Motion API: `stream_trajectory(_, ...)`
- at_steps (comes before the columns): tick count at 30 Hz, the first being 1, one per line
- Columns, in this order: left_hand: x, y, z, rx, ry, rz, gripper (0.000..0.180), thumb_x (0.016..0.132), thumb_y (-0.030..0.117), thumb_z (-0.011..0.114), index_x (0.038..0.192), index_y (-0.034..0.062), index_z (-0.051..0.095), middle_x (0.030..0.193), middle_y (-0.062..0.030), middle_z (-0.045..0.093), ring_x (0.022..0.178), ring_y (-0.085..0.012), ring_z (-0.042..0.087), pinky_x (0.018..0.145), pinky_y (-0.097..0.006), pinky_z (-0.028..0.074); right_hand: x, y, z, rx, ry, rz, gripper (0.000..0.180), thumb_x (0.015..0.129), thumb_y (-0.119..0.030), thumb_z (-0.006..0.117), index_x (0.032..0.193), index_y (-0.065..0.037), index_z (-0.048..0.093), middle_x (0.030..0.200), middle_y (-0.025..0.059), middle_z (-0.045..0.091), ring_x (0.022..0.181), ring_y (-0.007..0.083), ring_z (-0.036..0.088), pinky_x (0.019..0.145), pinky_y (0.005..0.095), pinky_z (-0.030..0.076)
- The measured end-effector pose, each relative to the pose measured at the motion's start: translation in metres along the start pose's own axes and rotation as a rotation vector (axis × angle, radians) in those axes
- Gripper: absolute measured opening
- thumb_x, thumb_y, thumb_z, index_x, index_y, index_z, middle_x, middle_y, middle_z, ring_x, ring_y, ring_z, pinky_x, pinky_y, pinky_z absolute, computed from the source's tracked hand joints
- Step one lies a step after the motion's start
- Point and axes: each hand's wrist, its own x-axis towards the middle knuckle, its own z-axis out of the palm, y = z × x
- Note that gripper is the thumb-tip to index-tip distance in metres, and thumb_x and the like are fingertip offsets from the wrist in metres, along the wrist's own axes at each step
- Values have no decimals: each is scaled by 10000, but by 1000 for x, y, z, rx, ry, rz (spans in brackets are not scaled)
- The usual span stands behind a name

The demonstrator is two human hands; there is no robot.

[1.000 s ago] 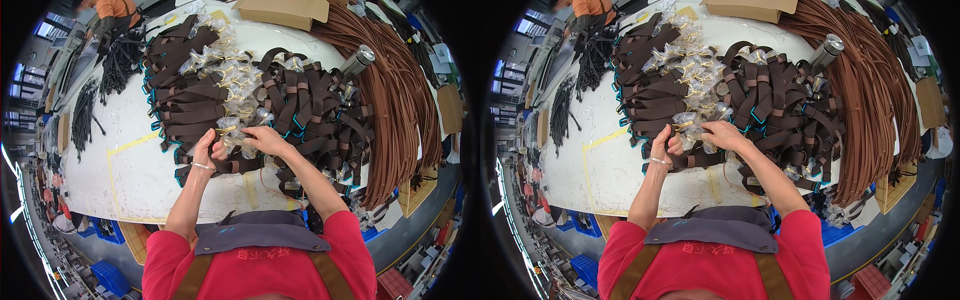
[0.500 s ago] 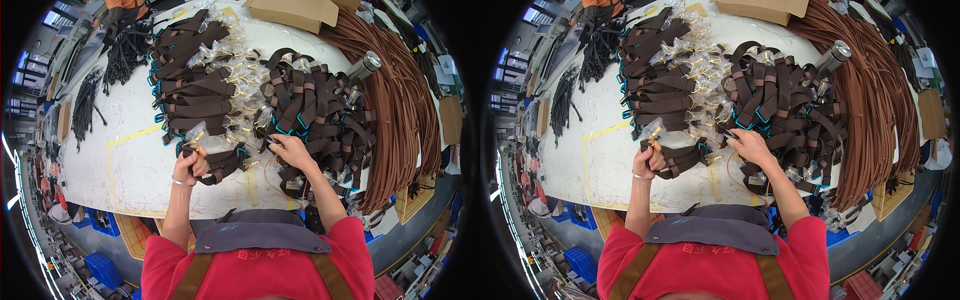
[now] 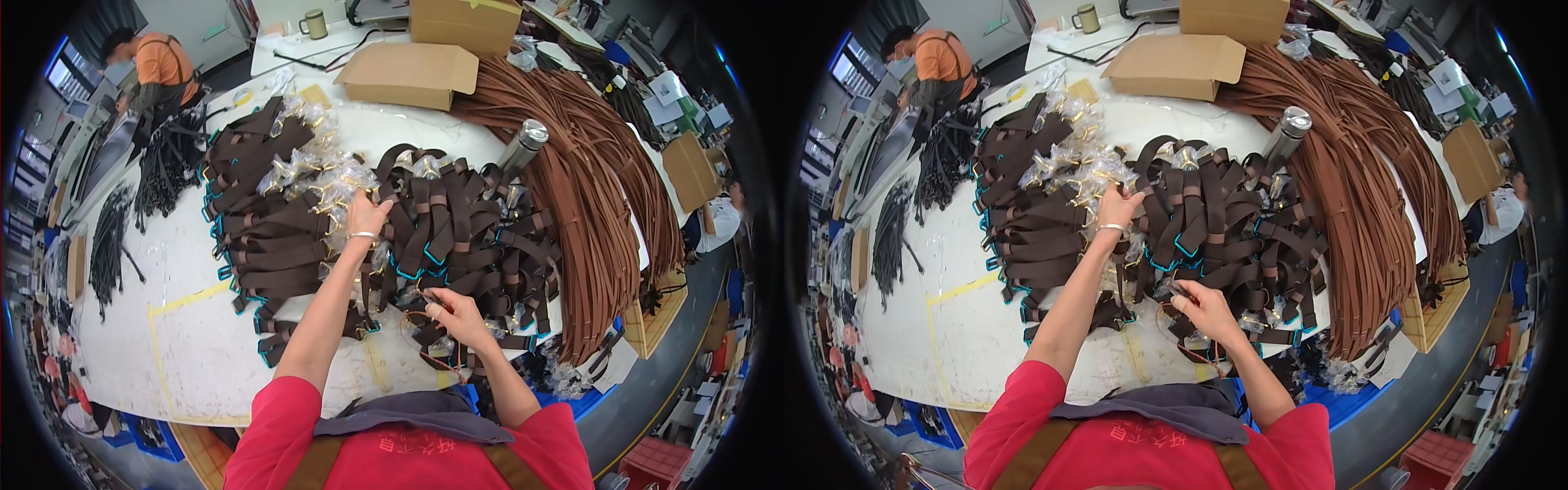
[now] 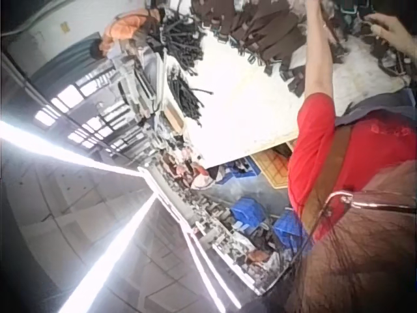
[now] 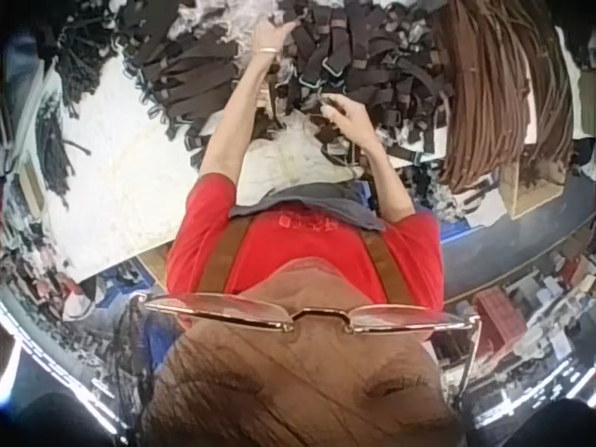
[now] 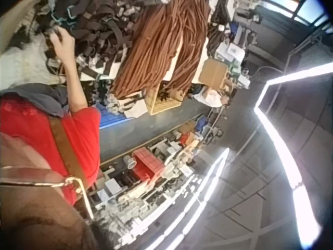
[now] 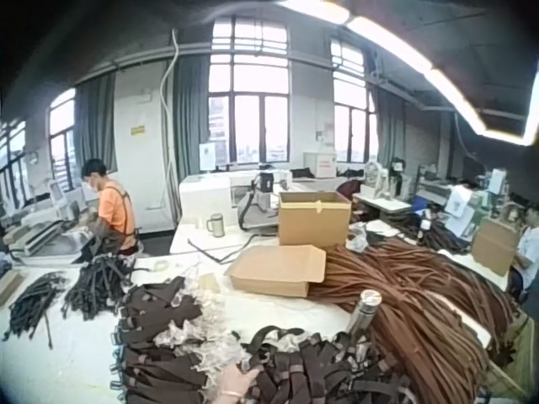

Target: The person assembles brown fabric straps with teal edges by inserting small plastic-wrapped metal hardware into the strap ends. They repeatedly pick up straps and hardware, thread the hardware through the strap, and place the assembled units into a growing pile on the table.

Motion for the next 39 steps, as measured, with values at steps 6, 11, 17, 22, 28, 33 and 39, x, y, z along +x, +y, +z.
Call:
stream_trajectory(6, 39, 14, 20, 541, -161, -54, 544, 648, 232, 677, 1042, -16, 397, 1000, -231, 575, 932, -374, 564, 775, -424, 460, -17, -5, 2, 81, -32, 2, 337, 790, -181, 589, 1060, 16, 544, 661, -2, 513, 586, 42, 411, 525, 208, 361)
stream_trajectory(11, 31, -12, -13, -681, -301, -95, 438, 619, -62, 553, 1045, -66, 451, 771, -137, 594, 710, -224, 601, 642, -325, 497, -29, -10, -17, 400, -44, 44, 337, 836, -136, 534, 1121, 37, 491, 793, 27, 584, 554, 15, 446, 486, 166, 371)
stream_trajectory(17, -77, -28, -74, -1209, -476, -284, 356, 866, 257, 501, 1054, -44, 485, 557, -39, 475, 496, -154, 486, 537, -302, 451, 28, -39, -23, 624, -51, -105, 279, 894, -211, 447, 1069, 4, 481, 863, 63, 587, 434, 25, 425, 367, 148, 308)
stream_trajectory(22, -139, -32, -97, -1075, -582, -342, 433, 887, 352, 462, 1124, -10, 445, 472, 0, 374, 382, -85, 353, 399, -238, 303, 123, -67, -6, 600, -271, -149, 322, 909, -294, 414, 1038, -21, 527, 986, 81, 587, 440, 44, 445, 357, 157, 299)
stream_trajectory(28, -162, -47, -122, -980, -777, -262, 481, 894, 384, 424, 1158, -17, 445, 470, 14, 370, 378, -65, 324, 400, -220, 276, 177, -51, 26, -234, -733, -80, 316, 882, -301, 465, 1022, -33, 557, 864, 17, 587, 429, 32, 414, 388, 179, 323)
stream_trajectory(33, -144, -66, -132, -1711, -764, -251, 491, 935, 399, 224, 1195, 12, 380, 470, 10, 331, 374, -82, 285, 413, -239, 273, 156, -42, 22, -249, -801, -92, 394, 842, -308, 487, 1096, -9, 528, 835, 73, 593, 420, 100, 445, 441, 255, 393)
stream_trajectory(39, -125, -59, -124, -1789, -753, -246, 480, 940, 381, 231, 1206, 7, 369, 483, 5, 348, 379, -84, 302, 423, -239, 291, 145, -12, 25, -571, -587, -565, 434, 813, -287, 505, 1153, -16, 494, 1053, 159, 564, 891, 289, 567, 725, 370, 455)
